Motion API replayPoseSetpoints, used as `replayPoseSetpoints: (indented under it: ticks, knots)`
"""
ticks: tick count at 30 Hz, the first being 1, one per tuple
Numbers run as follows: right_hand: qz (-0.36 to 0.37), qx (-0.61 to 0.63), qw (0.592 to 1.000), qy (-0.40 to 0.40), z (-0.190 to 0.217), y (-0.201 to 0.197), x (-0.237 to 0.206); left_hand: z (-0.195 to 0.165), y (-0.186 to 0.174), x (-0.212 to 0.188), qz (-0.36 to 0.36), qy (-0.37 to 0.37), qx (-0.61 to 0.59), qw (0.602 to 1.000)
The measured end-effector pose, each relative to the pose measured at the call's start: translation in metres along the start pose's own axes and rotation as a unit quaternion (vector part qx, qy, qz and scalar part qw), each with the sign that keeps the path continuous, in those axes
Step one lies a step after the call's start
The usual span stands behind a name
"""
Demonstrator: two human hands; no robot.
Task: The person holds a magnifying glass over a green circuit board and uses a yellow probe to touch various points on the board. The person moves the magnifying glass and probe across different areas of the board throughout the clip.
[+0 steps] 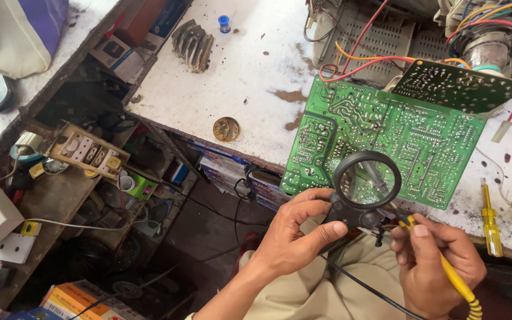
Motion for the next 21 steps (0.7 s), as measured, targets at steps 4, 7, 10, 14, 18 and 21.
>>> replayPoseSetpoints:
  ticks: [4,7,10,14,18,21]
  knots:
    - [-0.028,0.04,0.998,0.047,-0.005,0.001,0.001,0.0,0.0,-0.001,0.001,0.003,0.002,1.0]
    - [-0.029,0.04,0.997,0.062,-0.007,0.001,0.003,-0.001,-0.001,0.0,0.004,0.005,-0.002,1.0]
    - [-0.046,0.021,0.995,0.082,-0.008,-0.001,0.004,-0.002,0.0,0.0,0.007,-0.005,-0.006,1.0]
    - [-0.041,0.051,0.994,0.089,-0.009,0.0,0.005,-0.003,-0.001,0.0,0.006,-0.012,-0.003,1.0]
    - [-0.037,0.076,0.992,0.089,-0.011,0.0,0.006,-0.004,-0.001,0.0,0.003,-0.014,-0.004,1.0]
    - [-0.039,0.082,0.992,0.091,-0.012,-0.001,0.006,-0.003,-0.001,0.0,0.002,-0.014,-0.003,1.0]
Point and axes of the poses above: each hand's wrist, its own x-axis towards the middle knuckle, its own y-axis out of the palm, z = x × y, the point moved 3 cm from there along x, towards the middle knuckle, and after that the axes turned 2 degrees about -x, right-handed, at the moved point
